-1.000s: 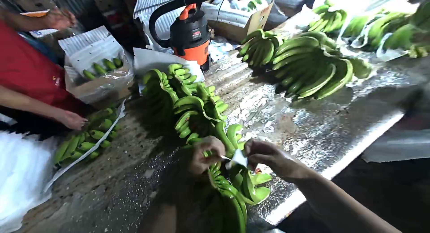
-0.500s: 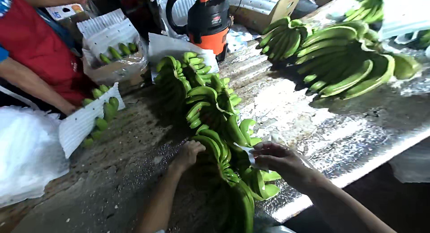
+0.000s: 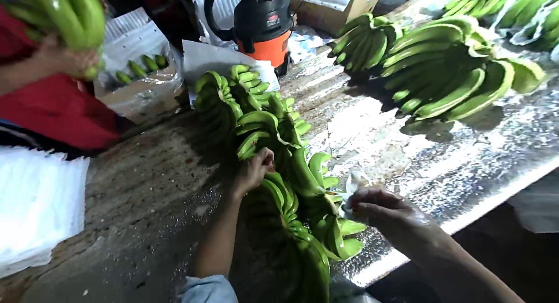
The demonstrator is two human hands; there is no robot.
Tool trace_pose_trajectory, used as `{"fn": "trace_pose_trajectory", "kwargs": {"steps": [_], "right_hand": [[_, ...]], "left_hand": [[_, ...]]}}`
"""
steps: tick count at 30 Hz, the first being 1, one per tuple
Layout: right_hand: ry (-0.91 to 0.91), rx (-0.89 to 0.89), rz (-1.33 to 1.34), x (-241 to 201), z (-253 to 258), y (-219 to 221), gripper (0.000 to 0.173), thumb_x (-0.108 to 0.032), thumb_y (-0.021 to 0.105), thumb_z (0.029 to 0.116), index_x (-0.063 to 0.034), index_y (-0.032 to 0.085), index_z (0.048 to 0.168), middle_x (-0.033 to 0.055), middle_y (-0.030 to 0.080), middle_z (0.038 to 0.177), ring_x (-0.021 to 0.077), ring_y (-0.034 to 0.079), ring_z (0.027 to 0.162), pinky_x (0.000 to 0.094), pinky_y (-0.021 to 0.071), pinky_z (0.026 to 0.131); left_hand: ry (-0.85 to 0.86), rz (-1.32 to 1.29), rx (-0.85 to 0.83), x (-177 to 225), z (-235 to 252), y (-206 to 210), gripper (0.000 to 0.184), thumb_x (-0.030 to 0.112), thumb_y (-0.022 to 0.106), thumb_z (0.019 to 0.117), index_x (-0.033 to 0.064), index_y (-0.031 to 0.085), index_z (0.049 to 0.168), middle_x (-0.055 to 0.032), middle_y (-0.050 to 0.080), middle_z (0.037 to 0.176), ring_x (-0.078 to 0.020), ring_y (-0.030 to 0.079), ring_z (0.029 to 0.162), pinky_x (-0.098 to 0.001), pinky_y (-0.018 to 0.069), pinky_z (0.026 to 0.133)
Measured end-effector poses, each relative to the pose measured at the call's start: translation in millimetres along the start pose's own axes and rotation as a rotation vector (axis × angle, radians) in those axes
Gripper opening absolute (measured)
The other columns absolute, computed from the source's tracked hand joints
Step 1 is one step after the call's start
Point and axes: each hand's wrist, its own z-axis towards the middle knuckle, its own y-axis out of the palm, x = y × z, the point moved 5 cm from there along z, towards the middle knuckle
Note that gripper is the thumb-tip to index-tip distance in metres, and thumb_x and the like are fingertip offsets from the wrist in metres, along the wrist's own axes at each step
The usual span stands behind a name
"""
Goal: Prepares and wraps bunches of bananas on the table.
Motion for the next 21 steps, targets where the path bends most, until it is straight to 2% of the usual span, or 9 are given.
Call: {"fn": "trace_pose_trajectory", "kwargs": {"steps": [2,4,6,10,15,17,18,20,21], "right_hand": [[-0.013,-0.004,0.002,4,-2,-7,0.016,-0.006,0.070,0.0857,-0.0139,0.074,0.099,0.0029,0.076,0.093,0.0126,0.072,0.080,0.0284,0.0621,0.071],[0.023,0.008,-0.019,8,-3,-8,0.017,-0.005,0.068,0.0857,-0.0148,0.073,0.099,0.0013,0.076,0.093,0.0115,0.072,0.079,0.0279,0.0622,0.070],[0.069,0.031,-0.070,8,-6,0,0.019,-0.003,0.066,0.0850,-0.0133,0.071,0.100,0.0007,0.076,0.093,0.0109,0.073,0.077,0.0276,0.0626,0.069],[0.078,-0.053,-0.152,0,-10,37,0.020,-0.002,0.066,0.0854,-0.0124,0.072,0.101,-0.0008,0.075,0.095,0.0086,0.071,0.076,0.0244,0.0612,0.066],[0.092,-0.089,-0.239,-4,-17,62,0.018,-0.001,0.067,0.0862,-0.0080,0.069,0.103,0.0016,0.075,0.092,0.0093,0.071,0.075,0.0241,0.0604,0.066],[0.113,-0.057,-0.250,-2,-16,64,0.019,0.003,0.064,0.0883,-0.0056,0.068,0.105,0.0032,0.075,0.092,0.0107,0.071,0.075,0.0253,0.0609,0.067],[0.118,-0.040,-0.255,1,-15,63,0.020,0.004,0.063,0.0893,-0.0040,0.067,0.107,0.0046,0.074,0.092,0.0116,0.071,0.075,0.0262,0.0608,0.067],[0.136,-0.018,-0.285,8,-14,63,0.027,0.004,0.061,0.0926,-0.0016,0.066,0.118,0.0071,0.074,0.096,0.0135,0.071,0.077,0.0281,0.0609,0.069],[0.146,-0.020,-0.307,11,-14,63,0.031,0.004,0.061,0.0935,-0.0011,0.064,0.123,0.0079,0.073,0.098,0.0138,0.072,0.079,0.0285,0.0609,0.069]], "left_hand": [[0.062,0.095,-0.012,-4,-45,-3,0.022,0.005,0.056,0.0998,-0.0047,0.065,0.117,-0.0167,0.071,0.106,-0.0243,0.069,0.100,-0.0419,0.0553,0.095],[0.098,0.251,-0.075,-11,-83,7,0.021,0.001,0.056,0.0992,-0.0039,0.069,0.115,-0.0195,0.072,0.109,-0.0324,0.070,0.105,-0.0465,0.0542,0.098],[0.221,0.427,-0.112,-23,-102,31,0.022,-0.001,0.054,0.0999,-0.0025,0.071,0.114,-0.0211,0.074,0.108,-0.0379,0.072,0.104,-0.0501,0.0561,0.093],[0.544,0.648,-0.032,-42,-99,67,0.016,-0.001,0.056,0.0985,-0.0024,0.071,0.102,-0.0206,0.073,0.087,-0.0391,0.073,0.087,-0.0499,0.0597,0.077],[0.690,0.734,0.231,-62,-78,78,0.019,0.000,0.057,0.0957,-0.0027,0.075,0.091,-0.0194,0.067,0.068,-0.0377,0.071,0.070,-0.0488,0.0588,0.069],[0.620,0.796,0.420,-62,-77,77,0.016,0.001,0.059,0.0925,-0.0011,0.075,0.088,-0.0184,0.066,0.066,-0.0362,0.070,0.064,-0.0464,0.0576,0.061],[0.486,0.819,0.462,-57,-77,73,0.014,0.000,0.060,0.0919,-0.0014,0.074,0.093,-0.0202,0.069,0.074,-0.0379,0.072,0.070,-0.0478,0.0585,0.062],[0.136,0.727,0.350,-36,-81,59,0.021,-0.001,0.056,0.0967,-0.0024,0.071,0.111,-0.0245,0.072,0.104,-0.0436,0.071,0.098,-0.0561,0.0559,0.084],[0.078,0.645,0.333,-19,-87,54,0.023,0.002,0.056,0.0985,0.0001,0.070,0.116,-0.0222,0.071,0.114,-0.0414,0.068,0.108,-0.0561,0.0522,0.094]]}}
